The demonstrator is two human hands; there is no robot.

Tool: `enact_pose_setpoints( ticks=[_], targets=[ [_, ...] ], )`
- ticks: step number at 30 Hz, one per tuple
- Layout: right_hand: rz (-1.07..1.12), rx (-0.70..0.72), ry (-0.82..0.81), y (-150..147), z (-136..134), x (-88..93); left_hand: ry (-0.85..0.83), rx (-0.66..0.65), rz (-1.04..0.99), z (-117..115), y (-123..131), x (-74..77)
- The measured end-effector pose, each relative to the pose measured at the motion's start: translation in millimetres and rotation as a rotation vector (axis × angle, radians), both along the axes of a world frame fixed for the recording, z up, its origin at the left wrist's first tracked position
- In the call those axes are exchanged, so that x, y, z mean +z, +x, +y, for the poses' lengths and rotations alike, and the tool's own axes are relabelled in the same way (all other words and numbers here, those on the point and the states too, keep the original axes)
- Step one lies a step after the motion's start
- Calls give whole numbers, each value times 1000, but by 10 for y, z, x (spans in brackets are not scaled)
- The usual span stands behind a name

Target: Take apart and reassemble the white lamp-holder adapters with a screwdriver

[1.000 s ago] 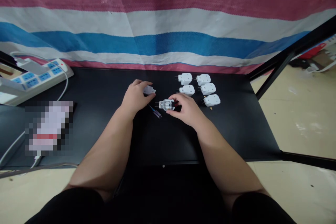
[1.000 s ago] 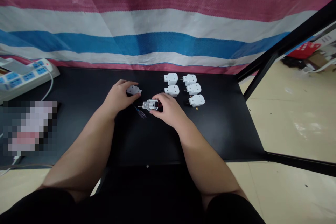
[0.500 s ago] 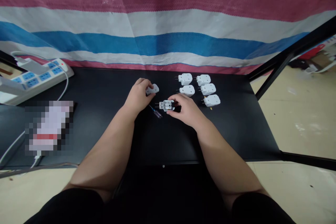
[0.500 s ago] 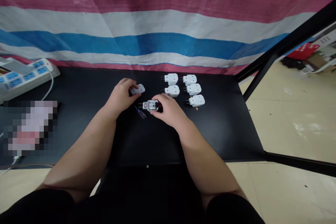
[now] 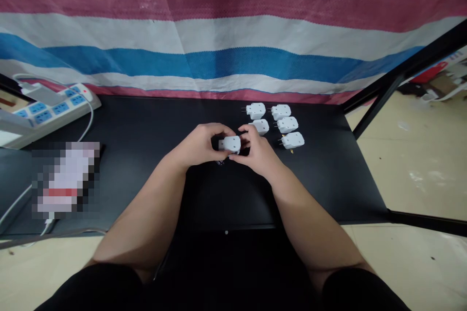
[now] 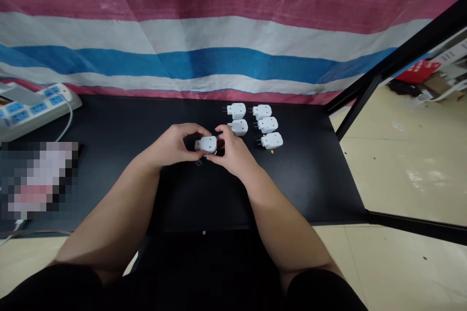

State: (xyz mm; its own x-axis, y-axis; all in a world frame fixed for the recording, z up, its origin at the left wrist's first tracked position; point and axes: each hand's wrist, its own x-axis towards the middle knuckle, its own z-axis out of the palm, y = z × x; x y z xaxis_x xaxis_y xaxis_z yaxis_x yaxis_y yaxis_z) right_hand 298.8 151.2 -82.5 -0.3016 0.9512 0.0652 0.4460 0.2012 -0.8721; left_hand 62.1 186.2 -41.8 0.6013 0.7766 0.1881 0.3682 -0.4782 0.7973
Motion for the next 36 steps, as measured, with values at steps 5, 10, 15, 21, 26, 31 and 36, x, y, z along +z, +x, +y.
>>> enact_pose_setpoints(
  ticks=[5, 10, 15, 21, 26, 31, 36],
  targets=[
    [-12, 0, 6, 5, 6, -17, 45, -38, 47, 29, -4, -26],
    [-36, 0, 5, -1, 6, -15, 51, -54, 78, 29, -13, -43],
    [-4, 38, 12, 31, -3, 23, 34, -26, 97, 12, 22, -37],
    [89, 77, -14, 61, -16, 66, -95, 18, 110, 7, 43, -3],
    [64, 53, -68, 46, 20, 91, -218, 61, 90, 21, 32, -37],
    [67, 55, -95, 55, 13, 114, -296, 88, 71, 64, -72, -116],
    [80, 77, -42, 64, -3, 84, -525, 21, -35, 124, -184, -134]
  ],
)
